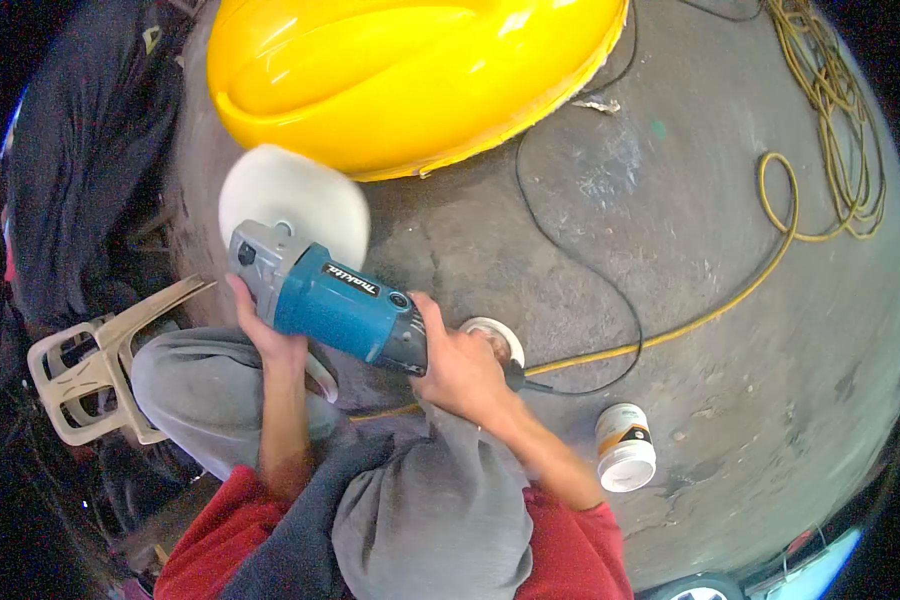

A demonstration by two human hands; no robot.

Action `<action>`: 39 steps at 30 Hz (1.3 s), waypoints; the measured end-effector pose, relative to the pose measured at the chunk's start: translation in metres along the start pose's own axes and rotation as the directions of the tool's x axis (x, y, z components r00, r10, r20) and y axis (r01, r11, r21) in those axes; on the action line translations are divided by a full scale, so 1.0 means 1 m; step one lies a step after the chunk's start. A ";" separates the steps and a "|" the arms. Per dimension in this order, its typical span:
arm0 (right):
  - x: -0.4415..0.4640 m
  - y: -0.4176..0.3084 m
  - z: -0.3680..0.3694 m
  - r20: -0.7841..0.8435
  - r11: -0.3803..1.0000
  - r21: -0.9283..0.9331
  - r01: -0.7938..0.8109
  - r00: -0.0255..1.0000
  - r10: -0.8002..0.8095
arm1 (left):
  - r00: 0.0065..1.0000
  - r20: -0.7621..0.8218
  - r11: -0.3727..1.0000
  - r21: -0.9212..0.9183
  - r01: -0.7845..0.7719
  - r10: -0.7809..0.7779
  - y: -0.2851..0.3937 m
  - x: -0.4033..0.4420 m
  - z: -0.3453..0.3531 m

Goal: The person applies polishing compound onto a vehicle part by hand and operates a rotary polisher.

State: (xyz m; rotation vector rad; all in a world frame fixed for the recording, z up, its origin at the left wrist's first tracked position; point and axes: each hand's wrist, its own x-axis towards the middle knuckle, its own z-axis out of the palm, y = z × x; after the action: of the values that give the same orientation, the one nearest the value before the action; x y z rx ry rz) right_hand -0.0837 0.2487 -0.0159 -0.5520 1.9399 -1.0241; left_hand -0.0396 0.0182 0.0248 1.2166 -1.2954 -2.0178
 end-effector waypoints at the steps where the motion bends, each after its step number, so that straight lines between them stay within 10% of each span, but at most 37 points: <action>1: -0.004 -0.003 0.005 -0.027 1.000 0.014 -0.028 0.999 0.028 | 0.999 0.041 1.000 0.017 0.011 -0.011 0.004 -0.005 0.004; 13: -0.130 0.035 -0.082 -0.463 0.895 0.425 -0.135 0.817 0.344 | 0.836 0.513 0.874 0.477 -0.088 -0.196 -0.022 -0.051 0.197; 16: -0.125 0.027 -0.074 -0.482 0.897 0.427 -0.112 0.811 0.331 | 0.926 0.328 0.826 0.563 -0.033 -0.187 -0.002 -0.064 0.175; 22: -0.085 -0.003 -0.075 0.039 0.917 0.287 -0.276 0.960 0.277 | 0.984 0.172 0.965 0.263 0.005 -0.052 -0.006 -0.056 0.063; 35: -0.124 0.068 -0.109 -0.398 0.826 0.549 -0.130 0.828 0.394 | 0.840 0.483 0.801 0.589 -0.103 -0.247 -0.031 -0.059 0.247; 39: -0.118 0.059 -0.092 -0.355 0.892 0.443 -0.089 0.896 0.266 | 0.905 0.424 0.665 0.670 -0.331 0.023 -0.023 -0.071 0.194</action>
State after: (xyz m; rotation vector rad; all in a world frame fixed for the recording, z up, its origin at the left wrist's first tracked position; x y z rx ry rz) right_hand -0.0972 0.4056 0.0200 0.1001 1.9874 -1.4665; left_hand -0.1668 0.1764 0.0683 0.9200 -2.4910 -1.6538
